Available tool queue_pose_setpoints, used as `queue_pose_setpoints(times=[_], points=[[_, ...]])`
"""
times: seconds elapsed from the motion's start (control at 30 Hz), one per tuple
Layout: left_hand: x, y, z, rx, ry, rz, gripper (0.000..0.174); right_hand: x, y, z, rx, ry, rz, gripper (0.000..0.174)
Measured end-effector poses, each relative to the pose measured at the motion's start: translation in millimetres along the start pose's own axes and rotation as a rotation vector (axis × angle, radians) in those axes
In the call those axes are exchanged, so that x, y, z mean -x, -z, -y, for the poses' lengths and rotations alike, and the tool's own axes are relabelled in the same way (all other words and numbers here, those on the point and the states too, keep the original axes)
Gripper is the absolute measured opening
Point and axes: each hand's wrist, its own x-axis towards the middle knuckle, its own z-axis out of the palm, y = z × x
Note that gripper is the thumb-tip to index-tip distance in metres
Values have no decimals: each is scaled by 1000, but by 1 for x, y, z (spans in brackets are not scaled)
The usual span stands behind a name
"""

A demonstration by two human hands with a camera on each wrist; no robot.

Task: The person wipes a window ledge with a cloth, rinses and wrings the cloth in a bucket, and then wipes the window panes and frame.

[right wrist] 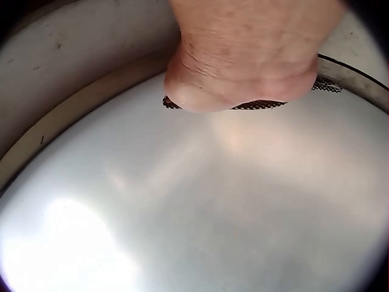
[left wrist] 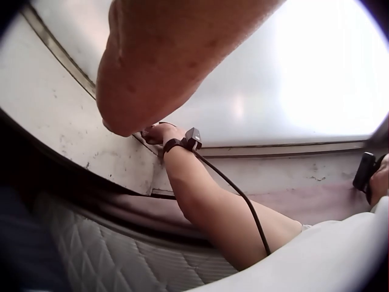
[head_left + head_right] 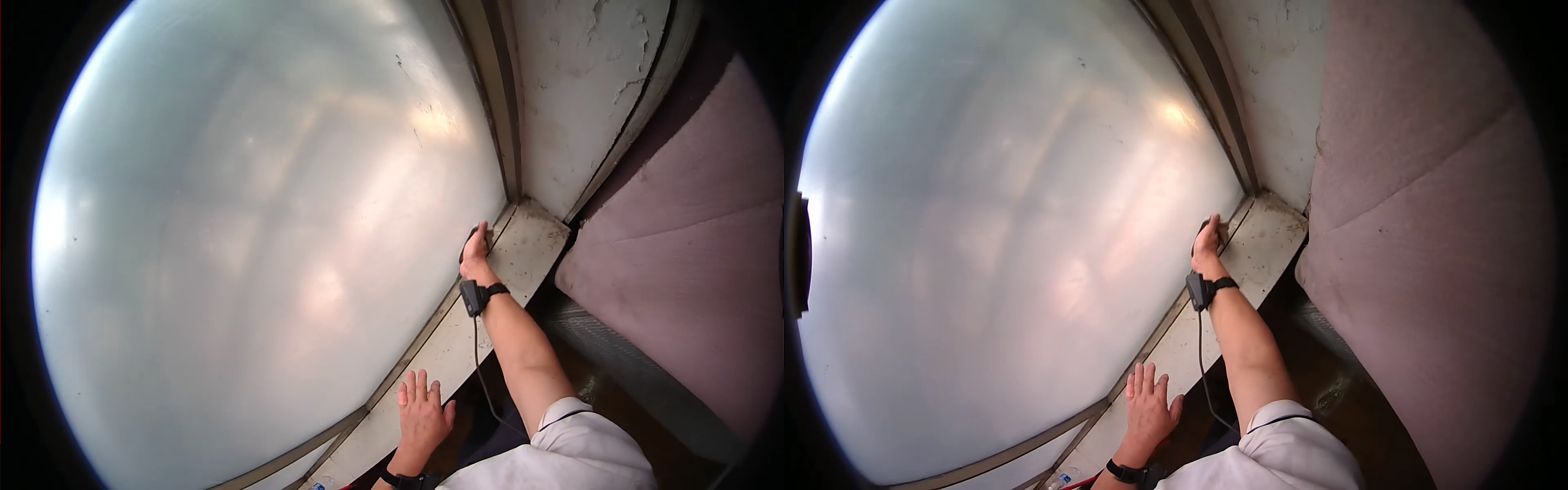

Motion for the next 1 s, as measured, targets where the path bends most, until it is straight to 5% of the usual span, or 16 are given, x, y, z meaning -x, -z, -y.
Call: queue_pose_setpoints(times=[0.13,0.2,0.27,0.3,0.33,0.4,0.43,0.47,0.57,0.6,0.8,0.87,0.93,0.97,1.0], points=[[-2,7,1,-20,26,17,51,56,-4,-100,12,13,-38,81],[-1,10,0,-34,41,20,51,147,-36,-69,119,185,45,65],[0,10,5,-22,61,34,53,202,-76,-46,168,759,-121,48],[1,14,4,-23,51,38,53,223,-77,-19,242,807,19,43],[4,12,6,-17,51,35,53,236,-80,7,318,853,161,38],[11,7,10,-26,36,24,54,205,-94,37,324,1098,104,38],[14,7,10,-17,36,16,54,194,-84,72,391,976,319,40],[19,4,12,-12,47,15,54,172,-95,86,266,1101,149,42],[37,-5,22,30,41,-34,52,72,-88,83,44,1025,-116,50],[43,-9,25,35,42,-39,52,76,-68,84,152,706,-6,59],[82,-17,54,53,71,-10,52,78,-28,-66,47,187,-136,79],[95,-19,67,48,100,20,50,129,-32,-102,-31,241,-67,72],[109,-23,81,50,97,13,50,176,-35,-122,213,371,105,58],[114,-23,87,53,99,21,50,200,-46,-96,203,383,101,58],[120,-24,93,53,81,14,50,245,-65,-89,309,647,138,51]])
